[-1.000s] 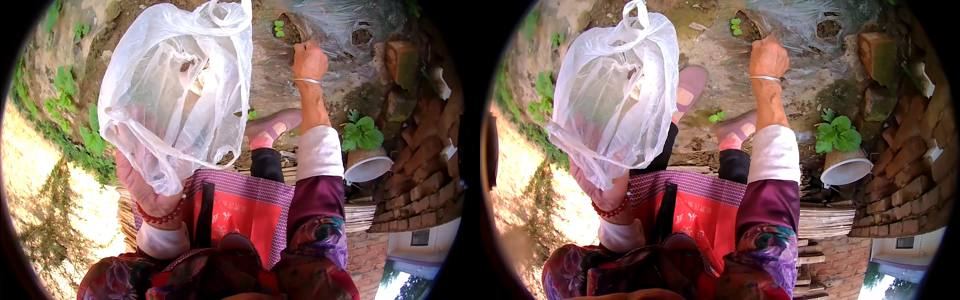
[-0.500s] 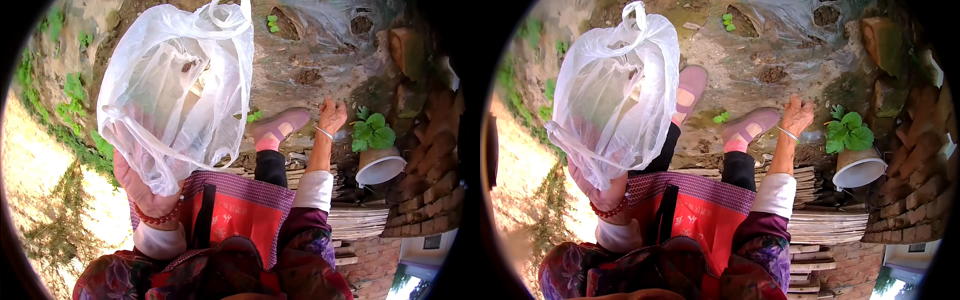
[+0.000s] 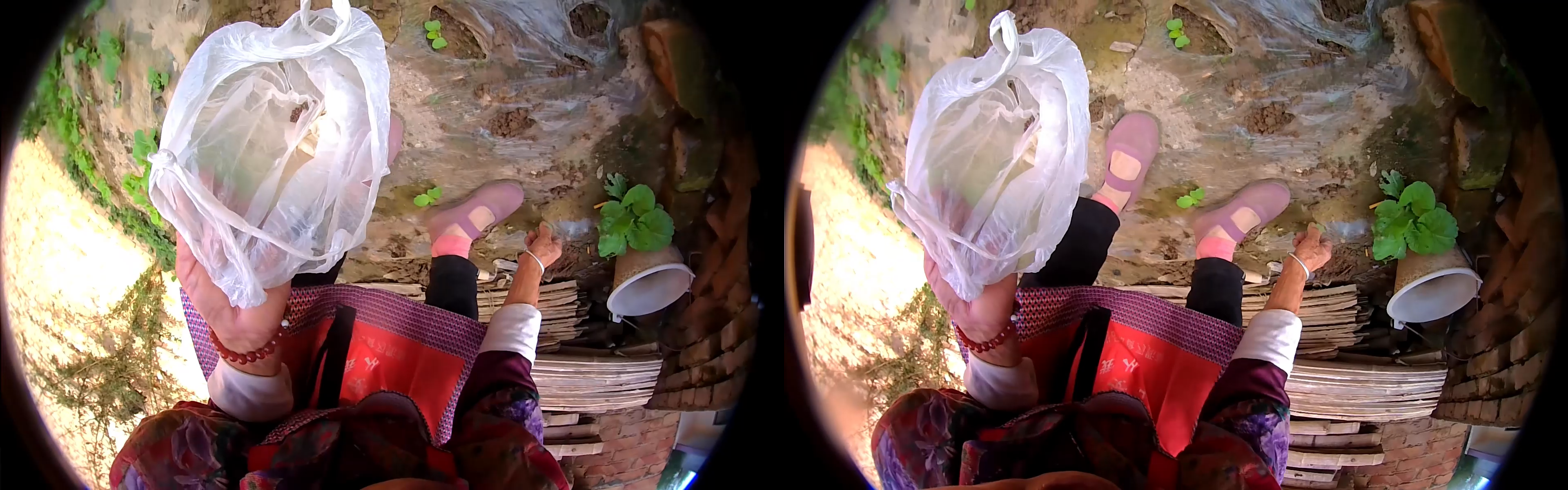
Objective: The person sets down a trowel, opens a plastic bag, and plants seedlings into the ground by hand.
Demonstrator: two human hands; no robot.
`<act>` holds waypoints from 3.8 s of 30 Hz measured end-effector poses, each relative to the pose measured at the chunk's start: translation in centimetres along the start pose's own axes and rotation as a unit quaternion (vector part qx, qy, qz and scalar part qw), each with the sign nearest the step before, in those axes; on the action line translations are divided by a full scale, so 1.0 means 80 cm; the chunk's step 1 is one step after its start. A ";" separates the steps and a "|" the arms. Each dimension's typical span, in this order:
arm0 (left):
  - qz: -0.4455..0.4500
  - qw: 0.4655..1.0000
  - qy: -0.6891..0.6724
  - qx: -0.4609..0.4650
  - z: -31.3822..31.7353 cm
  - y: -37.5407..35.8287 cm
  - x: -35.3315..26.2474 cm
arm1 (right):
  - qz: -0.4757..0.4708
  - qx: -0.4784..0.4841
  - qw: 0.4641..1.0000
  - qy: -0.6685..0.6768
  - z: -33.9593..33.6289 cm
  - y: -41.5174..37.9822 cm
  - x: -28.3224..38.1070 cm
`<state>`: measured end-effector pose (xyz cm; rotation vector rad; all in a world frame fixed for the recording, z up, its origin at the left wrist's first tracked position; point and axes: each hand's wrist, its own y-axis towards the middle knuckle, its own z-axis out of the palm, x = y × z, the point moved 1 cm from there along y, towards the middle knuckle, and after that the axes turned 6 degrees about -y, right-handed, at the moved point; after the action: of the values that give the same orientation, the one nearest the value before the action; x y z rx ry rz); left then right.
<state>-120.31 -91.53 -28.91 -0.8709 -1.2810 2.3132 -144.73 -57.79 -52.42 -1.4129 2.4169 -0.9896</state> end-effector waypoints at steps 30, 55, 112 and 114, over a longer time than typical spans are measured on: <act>-0.035 0.994 -0.095 0.026 -0.004 0.000 0.022 | -0.248 0.641 0.689 0.228 0.156 -0.283 0.294; -0.103 0.991 -0.014 -0.084 -0.017 0.012 0.043 | -0.555 0.477 0.678 0.073 0.011 -0.358 0.254; -0.007 0.998 0.055 0.028 0.026 0.007 0.063 | -0.557 0.381 0.732 0.092 0.056 -0.378 0.300; -0.007 0.998 -0.030 0.062 0.025 0.002 0.070 | -0.547 0.394 0.735 0.069 0.055 -0.385 0.298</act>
<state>-125.86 -89.71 -30.16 -0.7543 -1.1480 2.3949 -133.57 -89.71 -32.52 -2.2909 0.6612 -2.0051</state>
